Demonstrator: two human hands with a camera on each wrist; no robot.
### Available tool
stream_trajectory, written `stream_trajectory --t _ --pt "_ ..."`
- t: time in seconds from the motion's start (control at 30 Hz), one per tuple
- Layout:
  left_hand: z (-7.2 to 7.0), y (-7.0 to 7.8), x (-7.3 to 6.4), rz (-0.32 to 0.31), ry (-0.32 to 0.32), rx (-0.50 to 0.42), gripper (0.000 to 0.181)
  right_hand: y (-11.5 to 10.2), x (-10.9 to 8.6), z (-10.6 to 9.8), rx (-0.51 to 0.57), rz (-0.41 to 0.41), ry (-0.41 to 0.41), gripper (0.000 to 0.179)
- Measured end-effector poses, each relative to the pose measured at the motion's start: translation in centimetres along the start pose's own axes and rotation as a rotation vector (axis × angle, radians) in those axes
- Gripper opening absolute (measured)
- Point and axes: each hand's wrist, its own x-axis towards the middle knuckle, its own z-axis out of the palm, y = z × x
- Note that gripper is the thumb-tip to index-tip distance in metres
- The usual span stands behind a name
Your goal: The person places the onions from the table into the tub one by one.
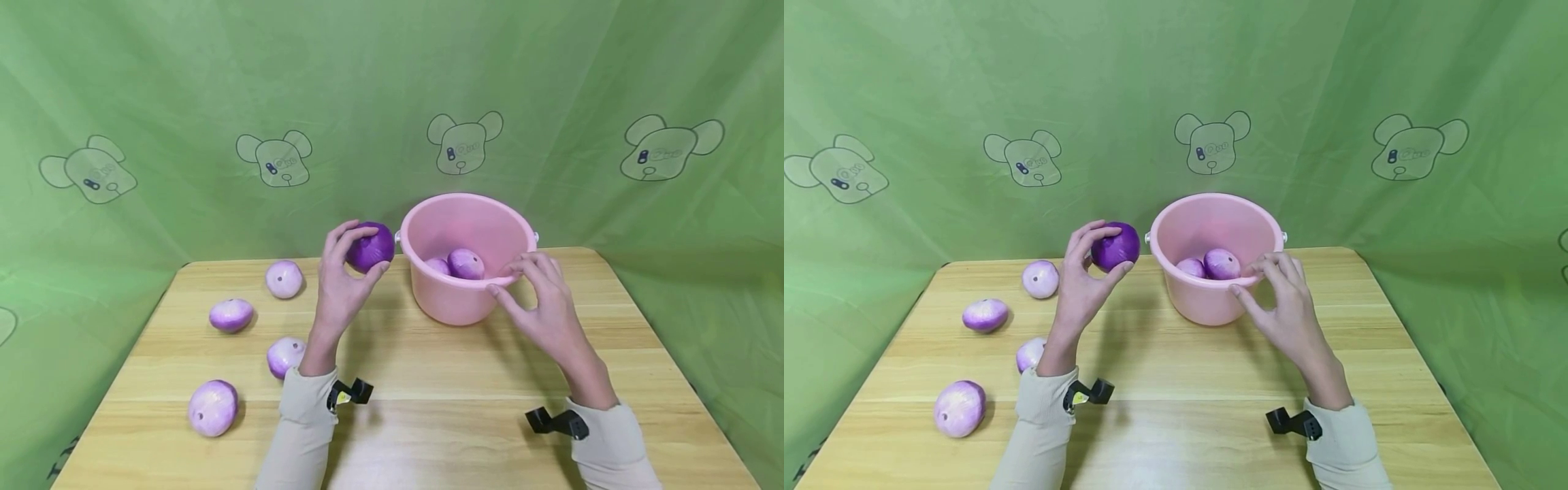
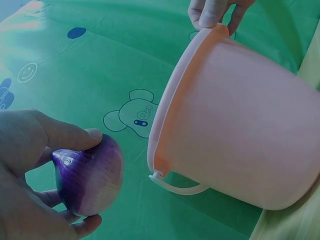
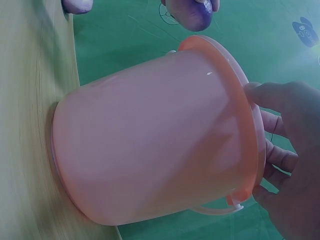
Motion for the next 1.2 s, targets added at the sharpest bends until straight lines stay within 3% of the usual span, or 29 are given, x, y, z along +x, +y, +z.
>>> stream_trajectory --t 0.4,0.8,1.2 --pt "0.3 0.0 0.0 -0.023 -0.029 -0.129 0.05 0.0 -0.1 0.0 -0.003 0.007 -0.001 0.03" --pt "0.7 0.0 0.0 -0.029 -0.017 -0.25 0.053 -0.1 -0.1 -0.1 -0.005 0.01 -0.004 0.03" --pt "1.4 0.0 0.0 -0.011 -0.015 -0.29 0.052 -0.1 -0.1 -0.1 0.0 0.009 -0.007 0.03"
